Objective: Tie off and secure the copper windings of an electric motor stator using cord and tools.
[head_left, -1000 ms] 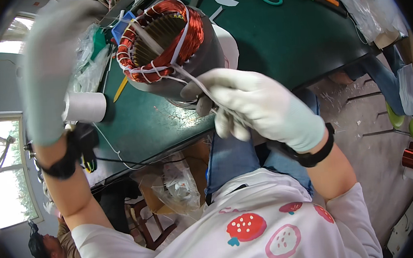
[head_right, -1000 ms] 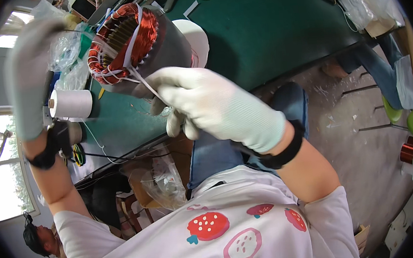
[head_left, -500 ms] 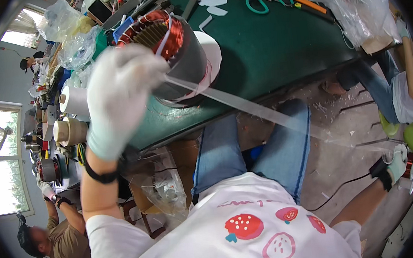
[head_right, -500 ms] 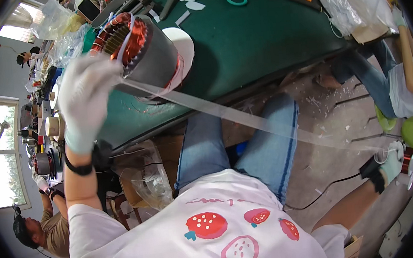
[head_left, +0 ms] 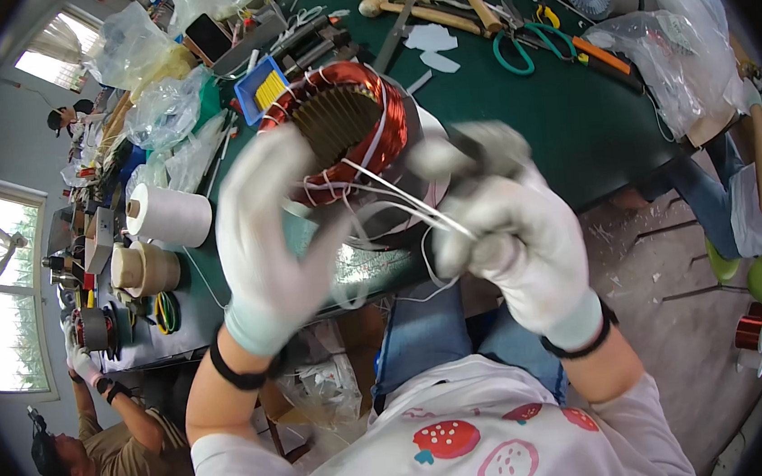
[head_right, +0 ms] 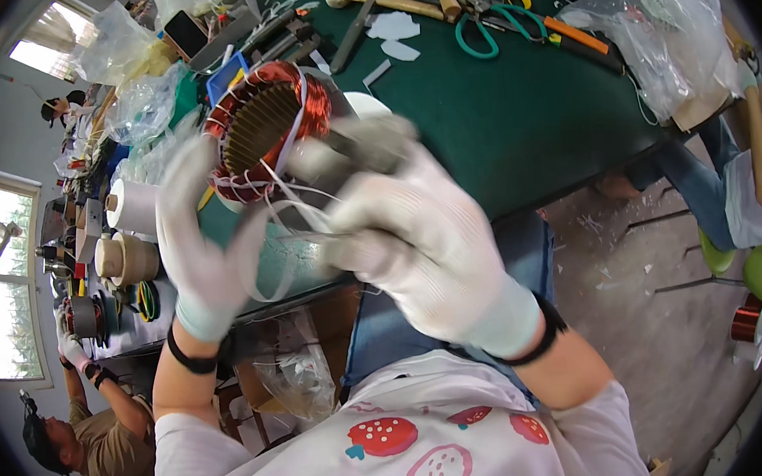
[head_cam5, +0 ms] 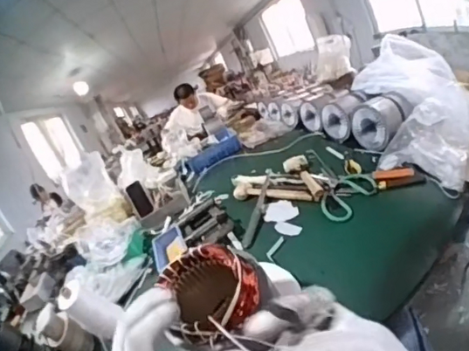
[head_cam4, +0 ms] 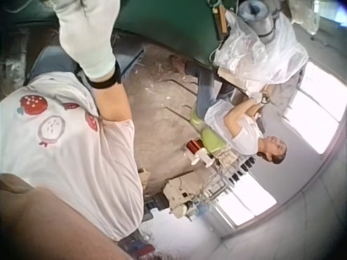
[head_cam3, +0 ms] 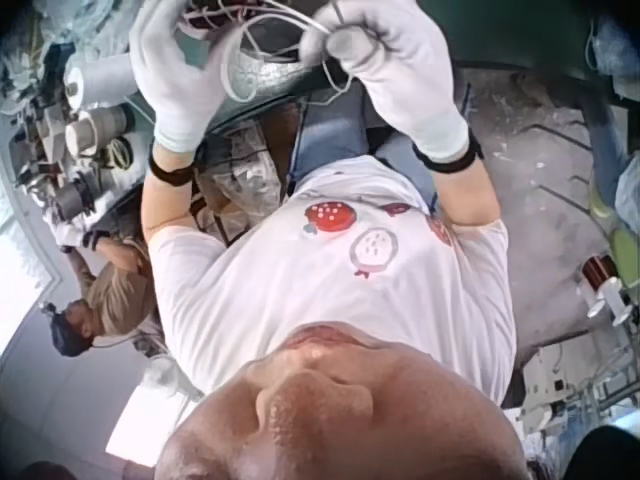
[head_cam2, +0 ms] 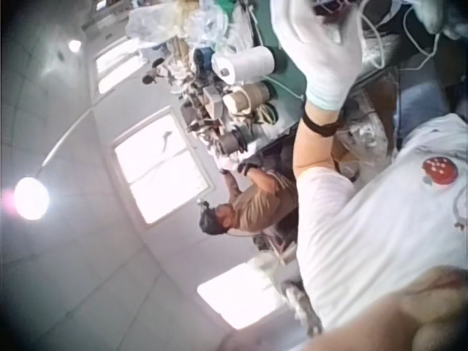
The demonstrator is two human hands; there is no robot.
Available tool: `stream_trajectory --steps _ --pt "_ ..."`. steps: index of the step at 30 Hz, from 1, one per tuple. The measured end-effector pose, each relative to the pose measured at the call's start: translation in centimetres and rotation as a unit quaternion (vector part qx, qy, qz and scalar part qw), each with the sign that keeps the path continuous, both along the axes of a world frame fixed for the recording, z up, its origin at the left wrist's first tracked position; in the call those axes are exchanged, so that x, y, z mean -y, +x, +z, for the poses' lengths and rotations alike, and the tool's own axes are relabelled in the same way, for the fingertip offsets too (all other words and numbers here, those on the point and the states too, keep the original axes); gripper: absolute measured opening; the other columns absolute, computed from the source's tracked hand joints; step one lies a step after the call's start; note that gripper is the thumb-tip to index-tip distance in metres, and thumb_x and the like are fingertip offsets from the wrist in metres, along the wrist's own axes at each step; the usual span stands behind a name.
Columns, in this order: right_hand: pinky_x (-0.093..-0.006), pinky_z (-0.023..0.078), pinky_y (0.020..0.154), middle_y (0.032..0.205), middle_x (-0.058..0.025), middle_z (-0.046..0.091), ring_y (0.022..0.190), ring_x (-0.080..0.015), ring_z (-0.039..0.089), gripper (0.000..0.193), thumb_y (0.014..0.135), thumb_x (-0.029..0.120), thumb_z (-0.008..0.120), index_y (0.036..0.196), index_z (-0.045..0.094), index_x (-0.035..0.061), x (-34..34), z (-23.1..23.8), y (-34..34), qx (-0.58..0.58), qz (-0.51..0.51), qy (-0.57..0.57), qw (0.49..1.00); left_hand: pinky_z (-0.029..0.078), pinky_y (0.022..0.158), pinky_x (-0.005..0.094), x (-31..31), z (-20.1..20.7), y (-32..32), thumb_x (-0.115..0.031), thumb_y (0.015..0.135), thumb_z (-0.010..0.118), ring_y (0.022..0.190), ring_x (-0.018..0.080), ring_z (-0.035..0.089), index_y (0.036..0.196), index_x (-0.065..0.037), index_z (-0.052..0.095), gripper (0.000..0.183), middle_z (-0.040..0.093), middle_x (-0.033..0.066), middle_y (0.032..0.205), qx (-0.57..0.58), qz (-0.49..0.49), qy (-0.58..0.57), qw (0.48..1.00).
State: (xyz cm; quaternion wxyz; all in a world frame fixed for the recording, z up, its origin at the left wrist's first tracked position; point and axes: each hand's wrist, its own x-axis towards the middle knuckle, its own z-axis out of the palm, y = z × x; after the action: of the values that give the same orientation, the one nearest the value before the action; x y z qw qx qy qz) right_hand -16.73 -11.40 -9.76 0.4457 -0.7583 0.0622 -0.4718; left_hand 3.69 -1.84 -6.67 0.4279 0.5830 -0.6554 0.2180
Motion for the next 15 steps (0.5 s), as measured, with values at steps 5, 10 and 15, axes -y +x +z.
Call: stream_trajectory --steps 5,10,15 --pt "-0.0254 0.044 0.07 0.091 -0.0035 0.062 0.075 -0.0112 0.054 0.021 0.103 0.022 0.058 0.095 0.061 0.0026 -2.8 -2.7 5.0 0.109 0.263 0.321 0.903 0.047 0.096 0.039 0.4 -0.9 3.7 -0.004 0.069 0.082 0.097 0.0321 0.065 0.1 -0.006 0.071 0.032 0.07 0.0082 0.094 -0.016 -0.069 0.129 0.989" --pt "-0.0306 0.045 0.072 0.082 -0.0076 0.055 0.076 -0.0199 0.055 0.017 0.096 0.015 0.065 0.088 0.06 0.0013 -2.8 -5.2 5.2 0.003 0.145 0.203 0.968 0.051 0.087 0.0321 0.4 0.8 2.0 -0.004 0.08 0.071 0.087 0.0208 0.066 0.098 -0.001 0.07 0.018 0.068 0.0091 0.095 -0.254 -0.045 0.242 0.936" --pt "-0.0324 0.048 0.071 0.088 -0.0086 0.059 0.081 -0.0195 0.058 0.013 0.095 0.014 0.065 0.095 0.067 0.0013 -3.8 -6.5 4.4 0.079 0.063 0.148 0.984 0.05 0.076 0.0256 2.1 -1.1 -0.5 -0.007 0.084 0.073 0.083 0.0113 0.063 0.096 0.001 0.07 0.015 0.067 0.0061 0.093 -0.28 -0.008 0.167 0.945"
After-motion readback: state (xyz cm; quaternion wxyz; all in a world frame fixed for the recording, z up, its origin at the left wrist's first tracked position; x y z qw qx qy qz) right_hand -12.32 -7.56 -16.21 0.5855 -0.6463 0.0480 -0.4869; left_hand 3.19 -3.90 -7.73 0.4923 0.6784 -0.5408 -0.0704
